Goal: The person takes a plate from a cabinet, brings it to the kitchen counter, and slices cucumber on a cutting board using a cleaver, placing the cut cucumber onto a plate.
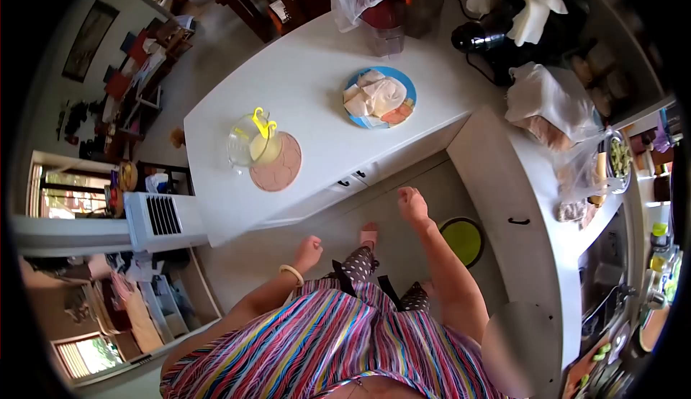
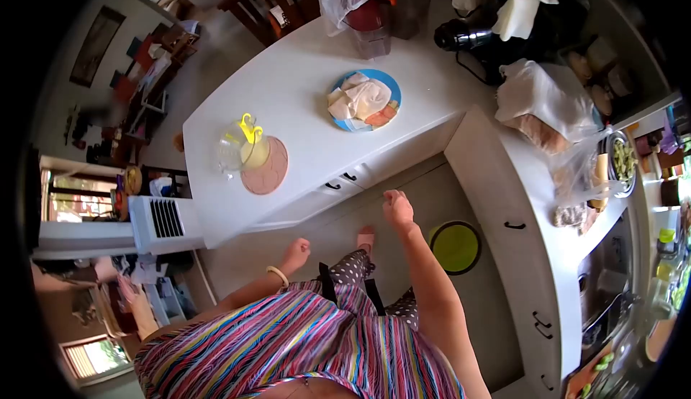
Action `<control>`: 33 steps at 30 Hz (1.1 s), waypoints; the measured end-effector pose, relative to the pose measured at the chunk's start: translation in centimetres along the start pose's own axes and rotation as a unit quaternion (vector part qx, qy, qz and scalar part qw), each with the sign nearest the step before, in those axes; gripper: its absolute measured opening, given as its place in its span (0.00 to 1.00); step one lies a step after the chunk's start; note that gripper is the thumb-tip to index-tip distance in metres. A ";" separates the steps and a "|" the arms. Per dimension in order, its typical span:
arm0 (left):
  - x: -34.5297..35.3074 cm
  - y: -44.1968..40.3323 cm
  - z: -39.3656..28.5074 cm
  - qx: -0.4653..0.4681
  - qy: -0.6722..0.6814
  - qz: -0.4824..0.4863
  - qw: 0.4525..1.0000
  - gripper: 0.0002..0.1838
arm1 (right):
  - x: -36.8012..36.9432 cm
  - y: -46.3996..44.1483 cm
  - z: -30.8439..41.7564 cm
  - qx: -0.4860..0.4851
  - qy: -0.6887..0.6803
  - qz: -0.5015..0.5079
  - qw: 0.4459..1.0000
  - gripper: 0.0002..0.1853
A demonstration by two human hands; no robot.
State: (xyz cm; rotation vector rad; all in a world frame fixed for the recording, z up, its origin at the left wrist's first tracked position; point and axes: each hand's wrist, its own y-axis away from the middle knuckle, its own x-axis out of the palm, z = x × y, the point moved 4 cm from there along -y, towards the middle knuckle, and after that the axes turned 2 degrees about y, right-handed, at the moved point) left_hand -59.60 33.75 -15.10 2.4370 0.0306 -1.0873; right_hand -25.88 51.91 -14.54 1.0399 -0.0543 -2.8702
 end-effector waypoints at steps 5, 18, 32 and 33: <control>-1.1 -1.5 5.1 0.010 -0.049 0.054 0.997 0.07 | 11.5 -5.8 0.1 -0.066 0.038 0.072 0.994 0.21; -4.6 -4.5 7.1 0.006 -0.057 0.098 0.994 0.13 | 13.6 -3.6 2.5 0.131 -0.035 0.145 0.980 0.19; 2.9 -4.2 -7.2 0.038 0.063 0.196 0.978 0.05 | -0.1 12.8 -6.0 0.180 0.058 -0.064 0.980 0.26; 3.1 -4.1 -9.1 0.009 0.124 0.209 0.970 0.05 | -2.3 13.3 -4.7 0.182 0.057 -0.045 0.981 0.27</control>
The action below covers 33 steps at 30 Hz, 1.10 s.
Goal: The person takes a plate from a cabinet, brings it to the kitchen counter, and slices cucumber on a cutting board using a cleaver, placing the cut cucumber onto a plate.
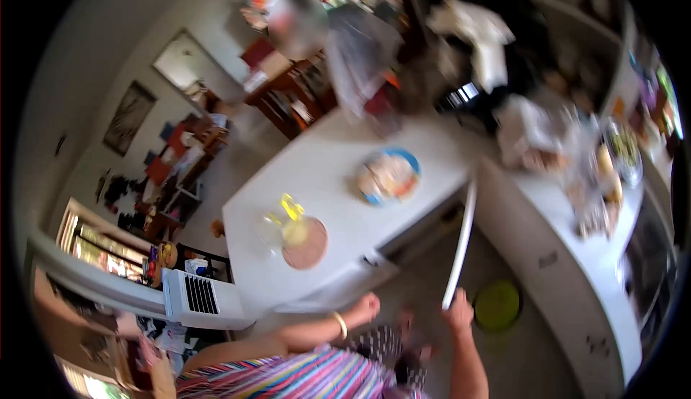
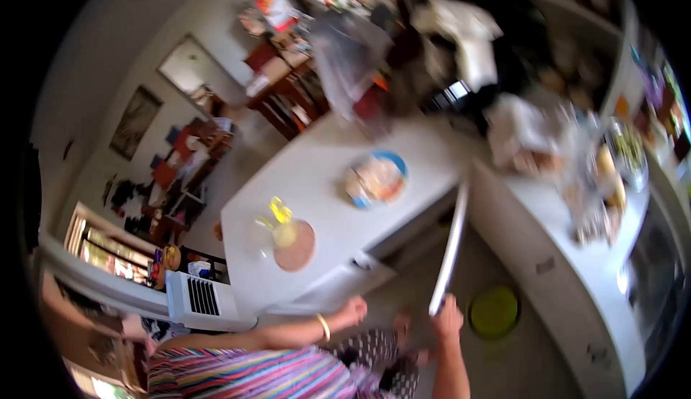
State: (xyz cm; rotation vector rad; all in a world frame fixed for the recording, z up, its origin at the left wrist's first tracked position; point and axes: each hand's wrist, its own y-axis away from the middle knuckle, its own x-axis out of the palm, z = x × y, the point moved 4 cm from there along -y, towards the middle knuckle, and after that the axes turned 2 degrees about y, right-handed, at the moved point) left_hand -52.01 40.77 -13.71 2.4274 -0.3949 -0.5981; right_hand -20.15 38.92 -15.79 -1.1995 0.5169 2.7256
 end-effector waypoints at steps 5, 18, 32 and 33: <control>2.4 -5.0 -4.6 -0.038 0.079 0.003 0.996 0.03 | -1.5 1.1 -3.2 -0.010 -0.012 -0.142 0.990 0.27; 1.6 -33.3 -12.2 0.104 0.227 -0.177 0.952 0.14 | 1.0 1.4 -7.5 -0.033 -0.088 -0.385 0.918 0.28; -1.3 -50.7 -17.2 0.118 0.280 -0.194 0.933 0.12 | 0.9 0.5 -8.4 -0.057 -0.066 -0.404 0.910 0.25; -1.5 -51.4 -17.3 0.124 0.264 -0.196 0.936 0.13 | 1.0 0.5 -8.4 -0.057 -0.070 -0.403 0.911 0.24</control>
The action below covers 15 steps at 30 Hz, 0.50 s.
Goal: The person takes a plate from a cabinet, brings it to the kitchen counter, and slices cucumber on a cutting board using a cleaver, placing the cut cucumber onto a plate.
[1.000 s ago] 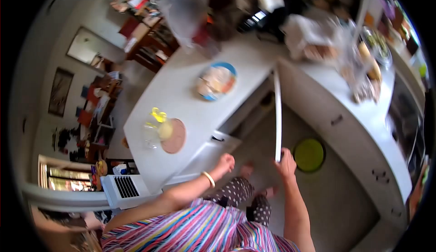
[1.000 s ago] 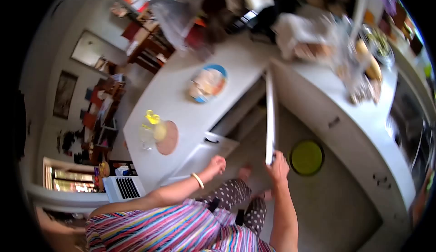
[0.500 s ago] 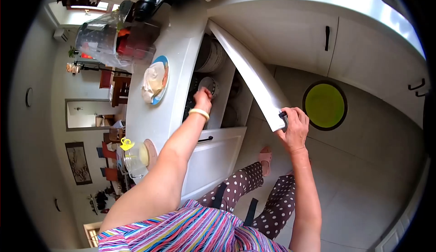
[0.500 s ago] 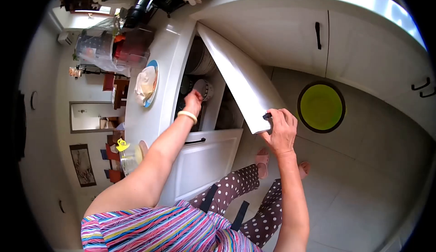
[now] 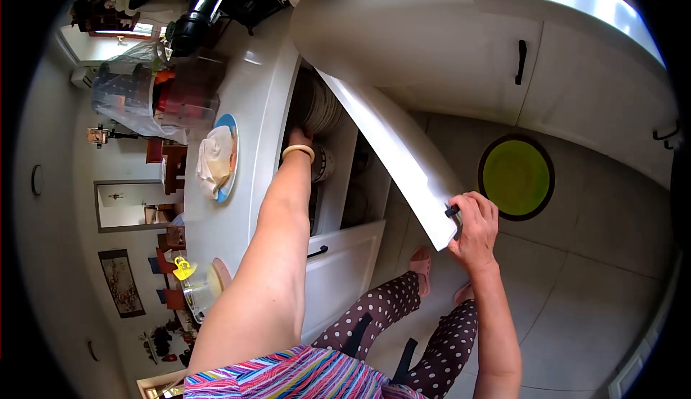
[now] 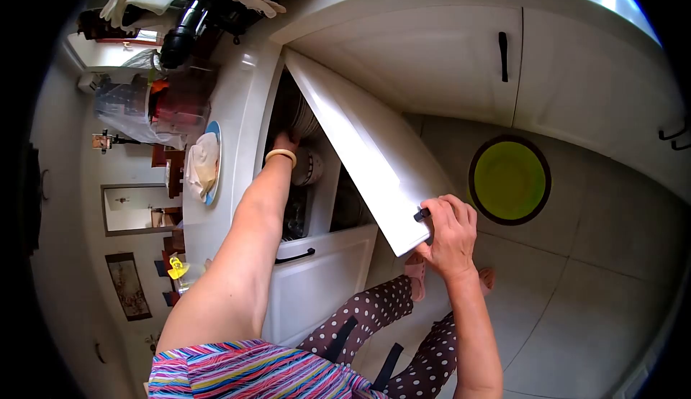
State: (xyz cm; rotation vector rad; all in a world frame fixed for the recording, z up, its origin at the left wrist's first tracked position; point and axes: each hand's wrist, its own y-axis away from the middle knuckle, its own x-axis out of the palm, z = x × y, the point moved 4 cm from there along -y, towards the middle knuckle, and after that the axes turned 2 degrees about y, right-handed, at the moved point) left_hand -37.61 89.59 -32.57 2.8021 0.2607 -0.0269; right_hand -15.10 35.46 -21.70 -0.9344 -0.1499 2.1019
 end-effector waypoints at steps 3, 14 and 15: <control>-0.9 -5.0 -0.3 0.186 -0.441 0.054 0.876 0.18 | -0.2 0.0 0.1 0.003 0.008 0.011 1.000 0.24; 1.9 18.2 -3.3 0.023 0.171 -0.046 0.984 0.07 | -1.0 -0.6 1.8 0.032 0.038 0.080 0.996 0.24; 0.9 20.5 -3.1 -0.003 0.173 -0.040 0.984 0.07 | -1.1 -0.6 2.0 0.042 0.041 0.098 0.993 0.25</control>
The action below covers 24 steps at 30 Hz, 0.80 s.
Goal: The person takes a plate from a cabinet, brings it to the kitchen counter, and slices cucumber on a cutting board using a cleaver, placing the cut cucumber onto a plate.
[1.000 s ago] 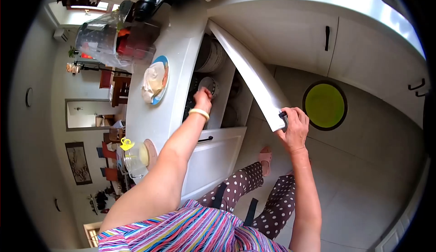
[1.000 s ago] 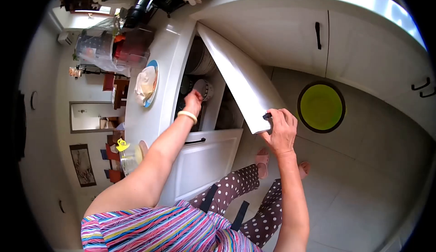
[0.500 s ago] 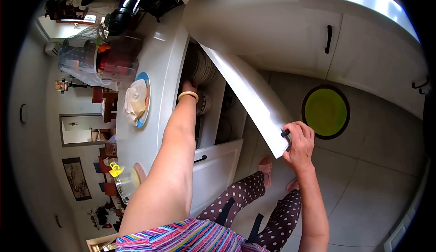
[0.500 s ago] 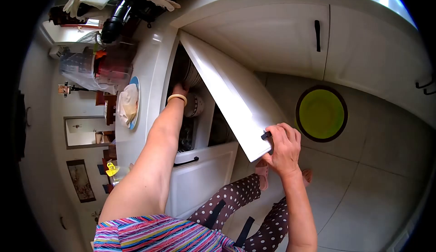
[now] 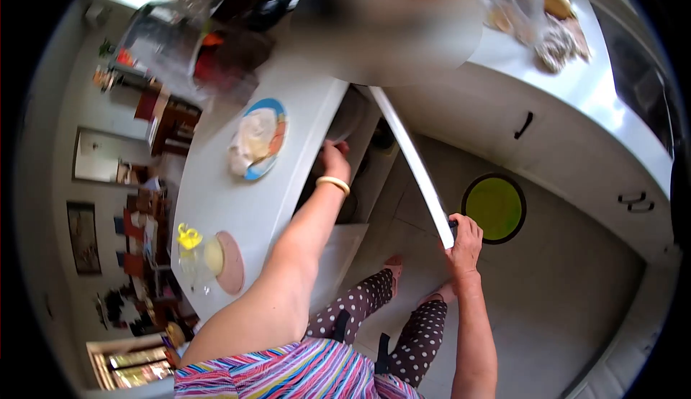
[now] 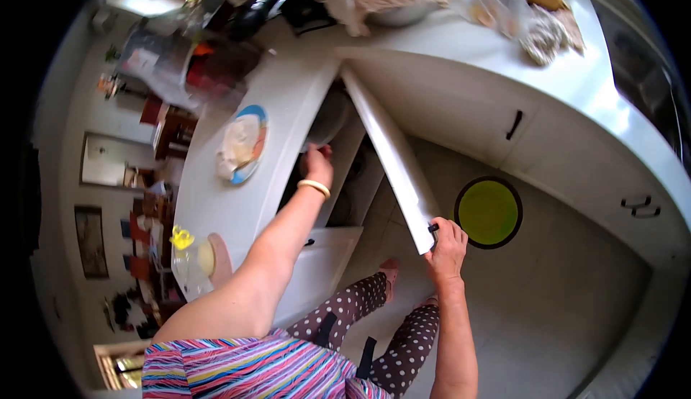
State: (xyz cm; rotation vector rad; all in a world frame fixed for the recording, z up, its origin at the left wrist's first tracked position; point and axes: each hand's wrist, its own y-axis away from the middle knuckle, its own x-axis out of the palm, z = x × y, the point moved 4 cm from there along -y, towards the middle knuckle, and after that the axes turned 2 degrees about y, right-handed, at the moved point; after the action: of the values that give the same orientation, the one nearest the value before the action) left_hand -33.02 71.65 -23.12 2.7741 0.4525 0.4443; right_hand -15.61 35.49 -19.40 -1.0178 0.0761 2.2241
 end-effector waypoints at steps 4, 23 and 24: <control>-6.1 9.5 0.7 -0.062 -0.067 0.051 0.995 0.12 | -0.4 -0.2 0.6 0.052 0.009 0.075 0.996 0.25; -23.2 36.0 -21.1 -0.144 -0.192 0.229 0.943 0.13 | -4.0 1.5 9.4 0.244 -0.175 0.475 0.827 0.31; -22.6 35.5 -21.9 -0.134 -0.190 0.248 0.940 0.14 | -5.2 2.6 10.6 0.286 -0.245 0.448 0.811 0.33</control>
State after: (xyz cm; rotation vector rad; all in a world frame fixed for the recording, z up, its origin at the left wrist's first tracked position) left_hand -51.82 36.74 2.93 2.5889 -0.3795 0.0521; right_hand -21.66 34.00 -9.03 0.0093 1.1229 2.9078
